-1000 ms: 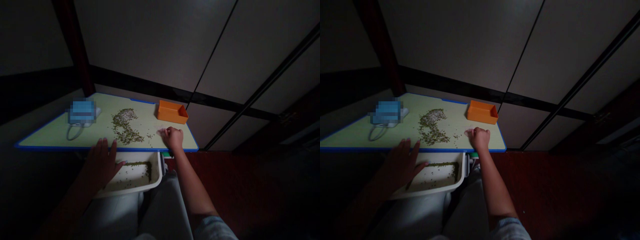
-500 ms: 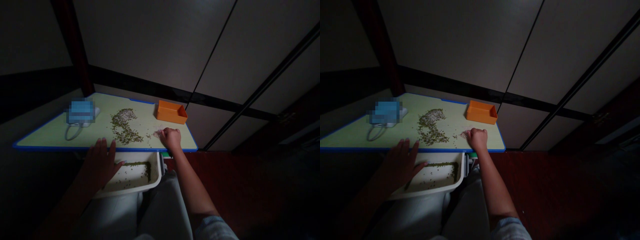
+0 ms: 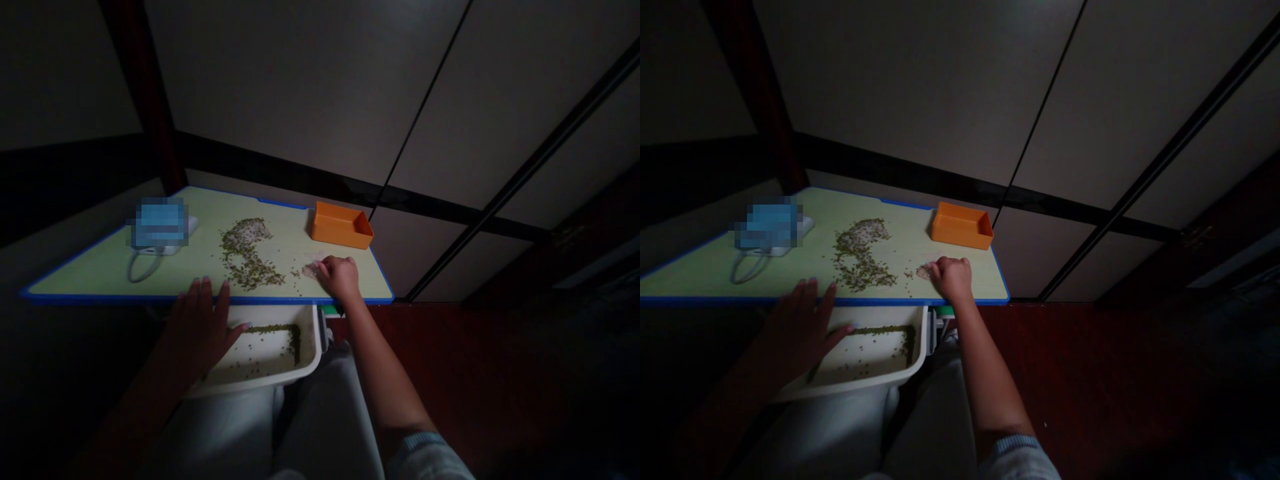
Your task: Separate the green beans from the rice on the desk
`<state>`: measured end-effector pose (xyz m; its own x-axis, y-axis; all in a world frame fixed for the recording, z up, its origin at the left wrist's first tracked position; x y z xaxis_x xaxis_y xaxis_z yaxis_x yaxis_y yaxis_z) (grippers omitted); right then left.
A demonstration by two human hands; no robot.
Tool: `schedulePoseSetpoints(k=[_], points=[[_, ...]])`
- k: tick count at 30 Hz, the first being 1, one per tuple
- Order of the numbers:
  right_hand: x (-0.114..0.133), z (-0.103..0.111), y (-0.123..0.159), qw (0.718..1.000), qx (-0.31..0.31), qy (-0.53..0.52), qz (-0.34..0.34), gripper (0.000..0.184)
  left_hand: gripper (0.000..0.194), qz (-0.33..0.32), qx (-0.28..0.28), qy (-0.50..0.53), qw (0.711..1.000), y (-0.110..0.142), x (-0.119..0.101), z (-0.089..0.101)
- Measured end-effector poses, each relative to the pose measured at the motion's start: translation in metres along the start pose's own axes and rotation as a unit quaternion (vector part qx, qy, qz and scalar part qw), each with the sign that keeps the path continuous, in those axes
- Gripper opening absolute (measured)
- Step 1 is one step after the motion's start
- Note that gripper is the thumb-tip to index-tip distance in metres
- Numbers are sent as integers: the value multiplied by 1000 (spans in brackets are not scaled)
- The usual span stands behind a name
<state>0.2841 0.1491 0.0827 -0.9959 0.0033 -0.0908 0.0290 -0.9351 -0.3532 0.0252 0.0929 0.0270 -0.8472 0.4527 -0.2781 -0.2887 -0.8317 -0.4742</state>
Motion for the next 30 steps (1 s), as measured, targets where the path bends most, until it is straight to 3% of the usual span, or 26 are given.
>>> schedulePoseSetpoints(k=[12,20,25,30], points=[[-16,-3,-9,993,21,58,-105,35,76,-15,-17,3,1000,2,0,0],[-30,1,-3,985,6,36,-171,38,76,-14,-11,15,1000,2,3,-1],[-27,-3,-8,988,6,30,-151,36,76,-17,-5,10,1000,1,2,-1],[-9,-9,-20,993,38,27,-107,34,75,-13,-12,4,1000,1,2,-2]])
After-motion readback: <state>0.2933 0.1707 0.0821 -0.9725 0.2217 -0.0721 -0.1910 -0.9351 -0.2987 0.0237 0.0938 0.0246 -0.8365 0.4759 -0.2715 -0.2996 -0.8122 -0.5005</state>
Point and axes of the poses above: each hand's wrist, its own y-axis away from the middle knuckle, its own z-axis out of the back of the hand, x = y × z, the point moved 10 cm from there along -y, towards the middle knuckle, and after that the axes turned 12 degrees about y, right-handed, at the moved point
